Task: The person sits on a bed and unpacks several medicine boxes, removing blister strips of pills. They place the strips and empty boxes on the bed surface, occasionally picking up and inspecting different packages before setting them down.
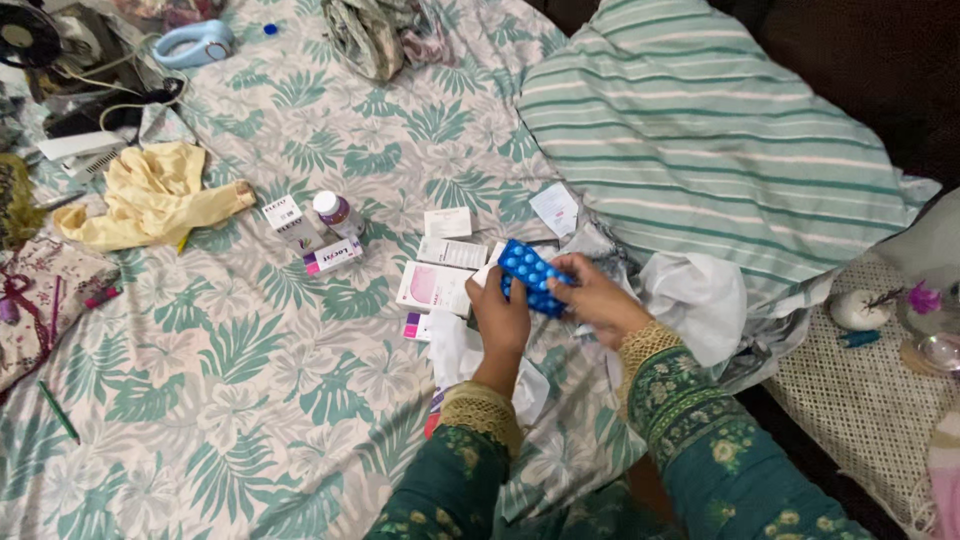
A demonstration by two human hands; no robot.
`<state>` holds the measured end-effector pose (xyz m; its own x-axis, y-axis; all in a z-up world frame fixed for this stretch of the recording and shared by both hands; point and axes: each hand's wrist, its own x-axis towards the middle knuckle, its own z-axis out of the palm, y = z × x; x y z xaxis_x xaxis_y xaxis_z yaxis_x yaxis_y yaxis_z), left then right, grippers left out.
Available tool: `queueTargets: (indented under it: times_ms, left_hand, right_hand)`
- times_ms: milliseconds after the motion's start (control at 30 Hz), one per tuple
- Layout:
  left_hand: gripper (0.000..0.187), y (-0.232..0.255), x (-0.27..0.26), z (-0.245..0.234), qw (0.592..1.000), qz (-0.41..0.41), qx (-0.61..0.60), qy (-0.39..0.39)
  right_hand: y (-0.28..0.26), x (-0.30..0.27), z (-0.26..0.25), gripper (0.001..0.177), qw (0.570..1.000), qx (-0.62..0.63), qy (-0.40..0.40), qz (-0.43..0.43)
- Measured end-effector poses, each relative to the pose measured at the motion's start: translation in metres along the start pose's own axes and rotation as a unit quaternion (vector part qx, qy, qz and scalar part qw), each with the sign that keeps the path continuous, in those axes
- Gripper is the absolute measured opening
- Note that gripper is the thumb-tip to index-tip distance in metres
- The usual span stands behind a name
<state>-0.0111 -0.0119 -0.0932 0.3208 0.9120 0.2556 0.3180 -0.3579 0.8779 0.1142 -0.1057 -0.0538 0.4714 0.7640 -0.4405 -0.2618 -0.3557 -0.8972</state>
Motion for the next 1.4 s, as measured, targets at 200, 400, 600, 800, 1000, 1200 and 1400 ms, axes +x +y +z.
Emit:
queueTargets:
  times_ms: [200,400,600,800,1000,1200,1400]
  left_hand:
    - [0.034,-0.006,-0.026,0.002,0.997,0.065,-0.027,-0.017]
    - [0.039,-0.033,-0.034,-0.006,0.993,0.075,0.000,-0.087]
    - [0.071,-0.034,-0.021,-0.034,0.984,-0.056,-0.059,-0.156]
    - [0.076,-0.045,0.000,-0.046,0.986,-0.058,-0.102,-0.122]
    - [0.054,-0.041,0.004,-0.052,0.994,0.010,-0.031,-0.104]
    - [0.053,-0.009,-0.006,-0.058,0.991,0.071,-0.021,-0.115]
    - [0.075,0.006,0.003,-0.057,0.965,0.138,-0.026,-0.222]
  right_hand:
    - [0.069,0.002,0.000,0.041,0.963,0.203,-0.071,0.161]
    - [0.113,-0.003,-0.017,0.044,0.951,0.228,-0.040,0.207]
    - [0.196,0.021,-0.024,0.039,0.971,-0.014,0.104,0.213]
    - [0.236,0.040,-0.020,0.038,0.943,-0.274,0.181,0.045]
    - [0.128,0.025,0.009,0.027,0.914,-0.276,0.283,-0.094]
    - [0.038,0.007,0.045,0.056,0.986,-0.038,0.026,-0.163]
    - [0.022,0.009,0.038,0.072,0.993,-0.079,0.022,-0.080]
